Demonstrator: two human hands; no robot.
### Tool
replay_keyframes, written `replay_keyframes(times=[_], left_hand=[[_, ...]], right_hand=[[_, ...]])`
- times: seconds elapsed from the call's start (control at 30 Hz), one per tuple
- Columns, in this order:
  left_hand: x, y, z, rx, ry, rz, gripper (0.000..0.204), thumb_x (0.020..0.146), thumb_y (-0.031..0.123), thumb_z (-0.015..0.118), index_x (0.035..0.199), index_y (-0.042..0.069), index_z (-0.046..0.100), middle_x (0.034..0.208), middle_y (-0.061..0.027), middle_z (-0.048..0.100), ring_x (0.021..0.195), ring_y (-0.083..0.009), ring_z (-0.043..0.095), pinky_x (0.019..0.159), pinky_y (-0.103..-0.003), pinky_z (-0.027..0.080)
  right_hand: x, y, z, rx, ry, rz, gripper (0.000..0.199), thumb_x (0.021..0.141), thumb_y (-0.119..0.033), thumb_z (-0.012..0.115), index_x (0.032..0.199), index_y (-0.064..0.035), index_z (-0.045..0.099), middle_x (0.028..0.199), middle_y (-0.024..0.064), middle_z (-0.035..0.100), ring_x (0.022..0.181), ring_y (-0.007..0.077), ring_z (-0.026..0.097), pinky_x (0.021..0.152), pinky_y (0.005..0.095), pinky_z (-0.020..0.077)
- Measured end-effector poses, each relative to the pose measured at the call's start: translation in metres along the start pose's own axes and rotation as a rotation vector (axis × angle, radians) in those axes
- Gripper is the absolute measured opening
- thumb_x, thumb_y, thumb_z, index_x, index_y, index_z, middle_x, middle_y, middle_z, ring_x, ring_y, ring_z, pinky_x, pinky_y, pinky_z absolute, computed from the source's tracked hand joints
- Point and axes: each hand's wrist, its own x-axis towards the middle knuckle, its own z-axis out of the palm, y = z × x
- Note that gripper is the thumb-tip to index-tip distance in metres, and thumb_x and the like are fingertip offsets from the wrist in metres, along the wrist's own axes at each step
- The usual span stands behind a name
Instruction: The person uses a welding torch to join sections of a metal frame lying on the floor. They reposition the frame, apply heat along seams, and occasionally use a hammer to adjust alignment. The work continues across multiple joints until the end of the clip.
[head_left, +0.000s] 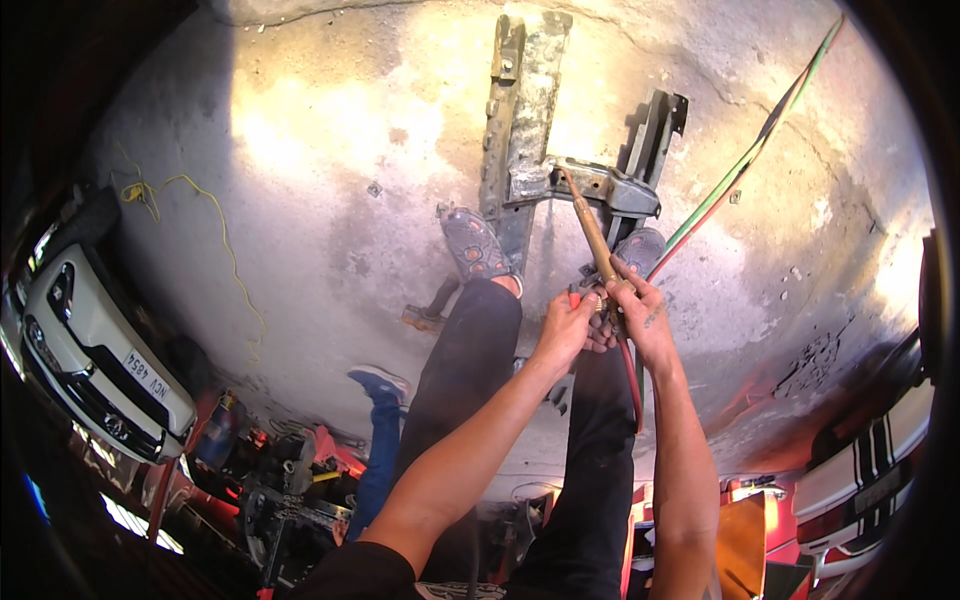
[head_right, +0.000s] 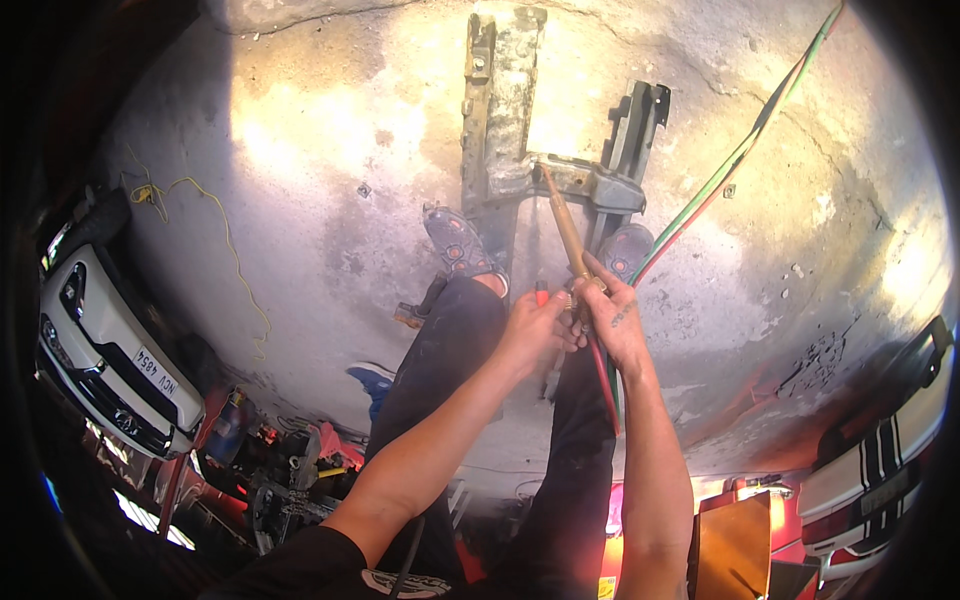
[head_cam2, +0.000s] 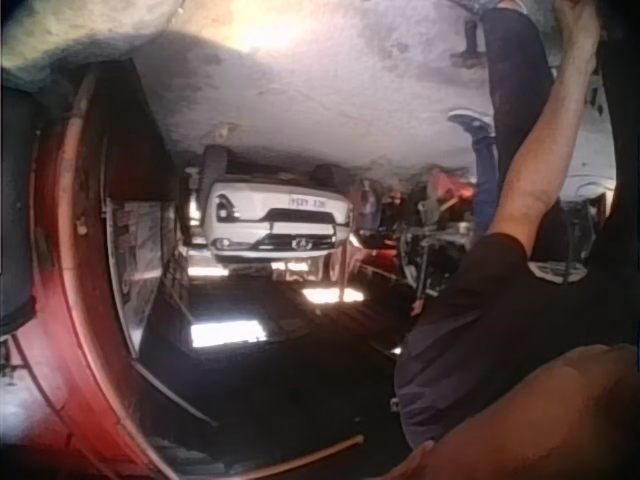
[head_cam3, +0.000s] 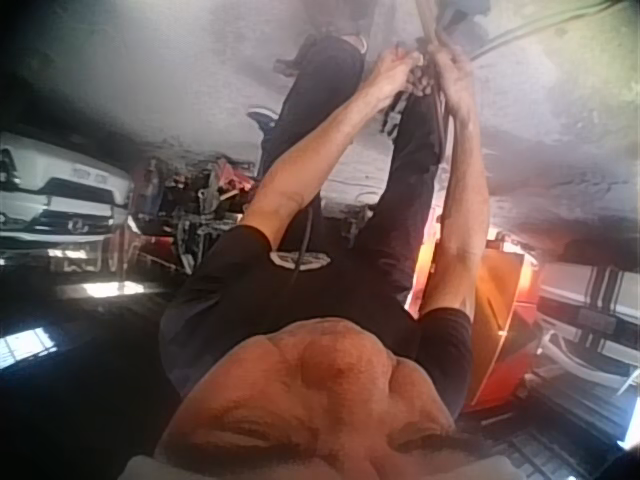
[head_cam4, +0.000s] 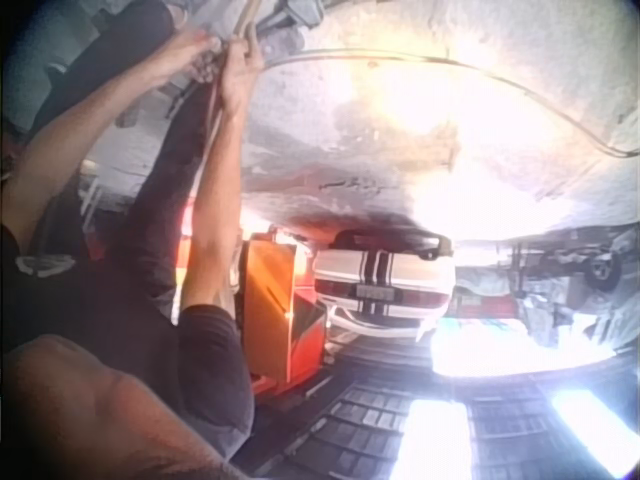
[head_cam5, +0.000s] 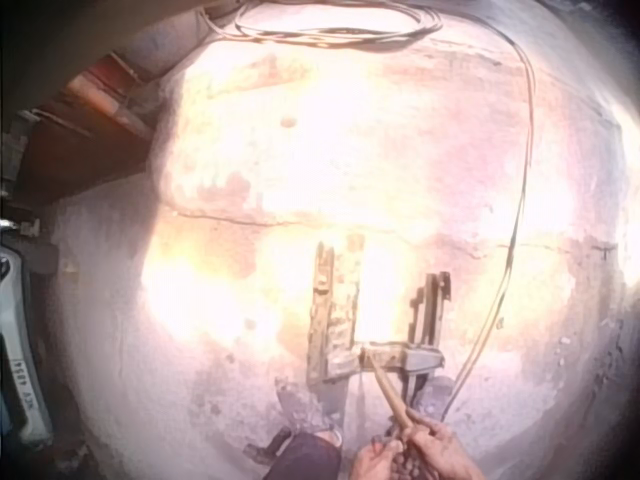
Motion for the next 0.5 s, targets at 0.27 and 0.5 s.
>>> replay_keyframes(times=[0.27,0.5], left_hand=[[-0.0034,0.005,0.0034,-0.009,-0.009,0.001,0.027,0.105,0.024,0.052,0.099,-0.002,0.056,0.079,-0.0093,0.063,0.064,-0.0223,0.07,0.055,-0.033,0.059],[-0.0034,0.0046,0.004,0.005,0.009,-0.009,0.027,0.105,0.023,0.052,0.101,-0.003,0.055,0.081,-0.0102,0.062,0.064,-0.023,0.07,0.054,-0.033,0.06]], right_hand=[[0.0005,0.0004,-0.0014,-0.015,0.009,-0.013,0.059,0.095,-0.019,0.057,0.148,0.0039,0.044,0.068,0.0007,0.057,0.049,0.0091,0.054,0.047,0.0256,0.0466],[-0.0034,-0.0051,0.0002,-0.026,-0.006,0.004,0.059,0.095,-0.018,0.057,0.148,0.0051,0.044,0.07,0.0008,0.058,0.05,0.009,0.054,0.048,0.0258,0.0465]])
